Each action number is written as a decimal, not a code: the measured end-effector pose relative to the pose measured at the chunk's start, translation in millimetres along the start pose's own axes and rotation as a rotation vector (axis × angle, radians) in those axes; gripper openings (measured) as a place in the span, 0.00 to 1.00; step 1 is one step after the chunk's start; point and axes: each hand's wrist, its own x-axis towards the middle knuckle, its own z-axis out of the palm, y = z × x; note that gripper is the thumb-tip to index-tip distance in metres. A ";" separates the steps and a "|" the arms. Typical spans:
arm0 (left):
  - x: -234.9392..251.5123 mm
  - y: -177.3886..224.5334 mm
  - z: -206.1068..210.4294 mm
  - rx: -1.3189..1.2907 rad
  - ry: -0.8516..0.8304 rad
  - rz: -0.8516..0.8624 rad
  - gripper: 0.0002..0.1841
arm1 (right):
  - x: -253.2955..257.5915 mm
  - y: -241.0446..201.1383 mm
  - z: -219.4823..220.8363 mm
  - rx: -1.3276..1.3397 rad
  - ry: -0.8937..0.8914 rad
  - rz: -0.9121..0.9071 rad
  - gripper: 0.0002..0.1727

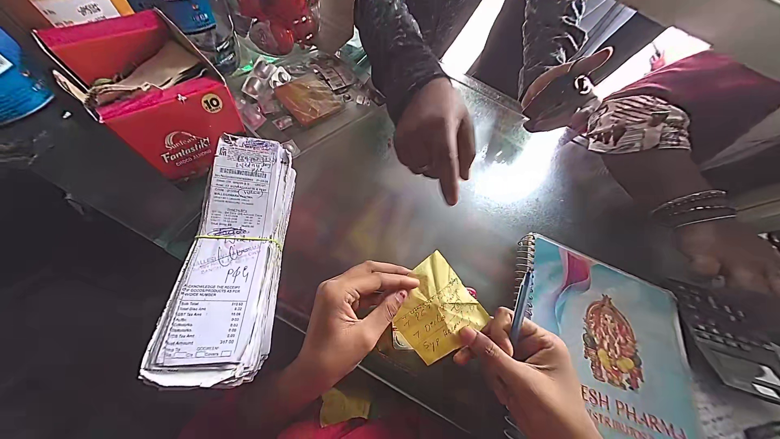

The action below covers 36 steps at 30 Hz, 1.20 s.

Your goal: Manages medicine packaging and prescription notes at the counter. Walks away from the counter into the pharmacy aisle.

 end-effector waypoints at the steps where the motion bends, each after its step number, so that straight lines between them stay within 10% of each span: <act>1: -0.1 0.0 0.1 0.012 0.006 0.004 0.08 | -0.7 0.6 0.4 -0.017 -0.010 -0.005 0.12; 36: -0.8 4.4 -6.2 -0.029 -0.060 -0.094 0.19 | 1.2 2.7 2.8 -0.137 -0.066 -0.038 0.14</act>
